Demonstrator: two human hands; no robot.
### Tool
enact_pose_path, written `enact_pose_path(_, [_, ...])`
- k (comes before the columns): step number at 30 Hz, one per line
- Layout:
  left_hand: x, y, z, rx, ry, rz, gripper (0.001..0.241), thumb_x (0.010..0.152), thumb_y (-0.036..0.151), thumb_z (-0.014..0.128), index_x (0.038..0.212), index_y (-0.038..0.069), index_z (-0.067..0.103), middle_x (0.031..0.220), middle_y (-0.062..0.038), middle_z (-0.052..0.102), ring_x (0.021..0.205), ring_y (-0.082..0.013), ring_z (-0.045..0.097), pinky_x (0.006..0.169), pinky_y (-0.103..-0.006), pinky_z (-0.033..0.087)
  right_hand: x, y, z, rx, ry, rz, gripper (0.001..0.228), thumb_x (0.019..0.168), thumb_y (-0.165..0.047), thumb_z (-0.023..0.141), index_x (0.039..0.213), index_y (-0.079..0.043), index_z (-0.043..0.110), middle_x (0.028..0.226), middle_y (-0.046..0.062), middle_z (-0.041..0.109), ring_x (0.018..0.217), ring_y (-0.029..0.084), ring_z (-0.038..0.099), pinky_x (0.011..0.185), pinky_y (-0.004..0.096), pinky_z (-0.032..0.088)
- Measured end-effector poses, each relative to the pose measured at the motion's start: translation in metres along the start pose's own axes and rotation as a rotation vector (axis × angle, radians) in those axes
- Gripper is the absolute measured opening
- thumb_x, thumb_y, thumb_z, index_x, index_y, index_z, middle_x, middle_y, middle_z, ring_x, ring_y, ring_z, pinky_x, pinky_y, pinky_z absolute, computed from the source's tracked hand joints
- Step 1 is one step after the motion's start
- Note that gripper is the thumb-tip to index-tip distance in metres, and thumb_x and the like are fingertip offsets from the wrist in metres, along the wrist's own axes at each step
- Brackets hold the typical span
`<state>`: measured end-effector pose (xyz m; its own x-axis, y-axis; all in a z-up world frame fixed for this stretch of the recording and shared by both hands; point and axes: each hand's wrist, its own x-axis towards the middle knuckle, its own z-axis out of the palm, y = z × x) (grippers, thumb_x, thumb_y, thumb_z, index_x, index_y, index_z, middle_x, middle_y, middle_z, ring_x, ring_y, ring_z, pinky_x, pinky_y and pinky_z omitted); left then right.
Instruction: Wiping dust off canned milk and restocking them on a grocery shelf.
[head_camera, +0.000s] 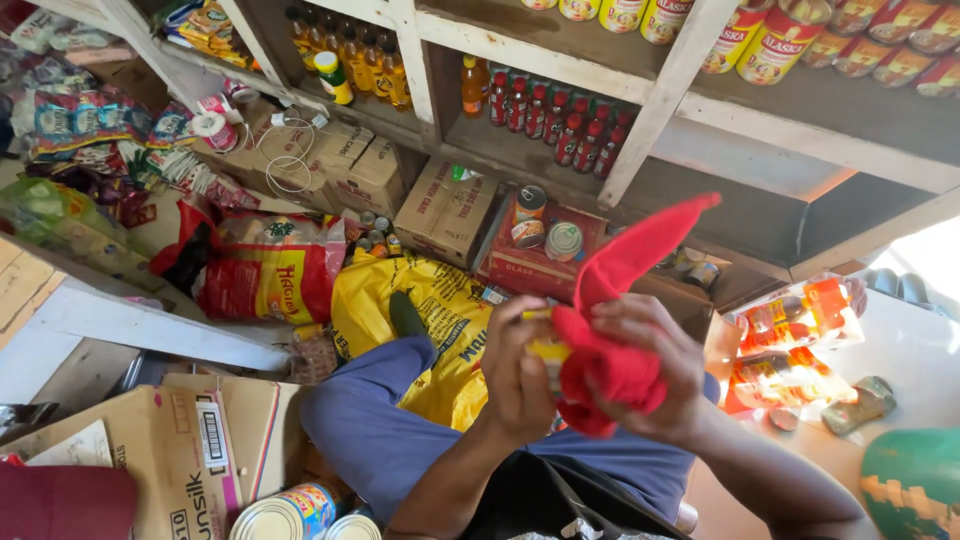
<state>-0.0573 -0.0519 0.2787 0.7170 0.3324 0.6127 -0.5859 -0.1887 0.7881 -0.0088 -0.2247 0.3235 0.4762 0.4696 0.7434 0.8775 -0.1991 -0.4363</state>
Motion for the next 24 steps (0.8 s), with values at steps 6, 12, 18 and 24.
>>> enact_pose_path(6, [0.01, 0.011, -0.014, 0.384, -0.258, 0.769, 0.039, 0.111, 0.04, 0.04, 0.119, 0.009, 0.064, 0.125, -0.018, 0.057, 0.113, -0.0386, 0.062, 0.095, -0.0546, 0.052, 0.052, 0.043, -0.009, 0.73, -0.213, 0.728, 0.04, 0.091, -0.008, 0.069, 0.129, -0.001, 0.062, 0.116, 0.01, 0.07, 0.109, 0.02, 0.067, 0.098, 0.034, 0.053])
enact_pose_path(12, [0.003, -0.003, -0.018, 0.066, -0.216, 0.501, 0.039, 0.114, 0.034, 0.039, 0.118, 0.003, 0.063, 0.128, -0.021, 0.058, 0.112, -0.0407, 0.065, 0.098, -0.0524, 0.057, 0.062, 0.067, -0.013, 1.346, 0.669, 0.981, 0.052, 0.09, -0.042, 0.061, 0.126, -0.004, 0.062, 0.117, 0.013, 0.071, 0.108, 0.026, 0.069, 0.099, 0.039, 0.057])
enact_pose_path(18, [0.012, -0.001, -0.01, -0.086, 0.075, 0.028, 0.042, 0.115, 0.033, 0.037, 0.116, -0.001, 0.061, 0.126, -0.024, 0.06, 0.108, -0.0373, 0.062, 0.098, -0.0474, 0.051, -0.001, -0.011, 0.024, 0.011, 0.208, 0.165, 0.038, 0.091, -0.023, 0.071, 0.123, -0.009, 0.057, 0.136, 0.02, 0.056, 0.13, 0.04, 0.055, 0.111, 0.05, 0.047])
enact_pose_path(24, [0.023, 0.014, -0.013, 0.135, 0.014, 0.337, 0.032, 0.11, 0.026, 0.048, 0.107, 0.0, 0.065, 0.117, -0.02, 0.065, 0.106, -0.0375, 0.068, 0.096, -0.0484, 0.058, 0.004, 0.001, -0.002, 0.149, -0.129, 0.163, 0.062, 0.078, -0.028, 0.082, 0.13, -0.002, 0.06, 0.135, 0.015, 0.063, 0.13, 0.028, 0.064, 0.111, 0.043, 0.051])
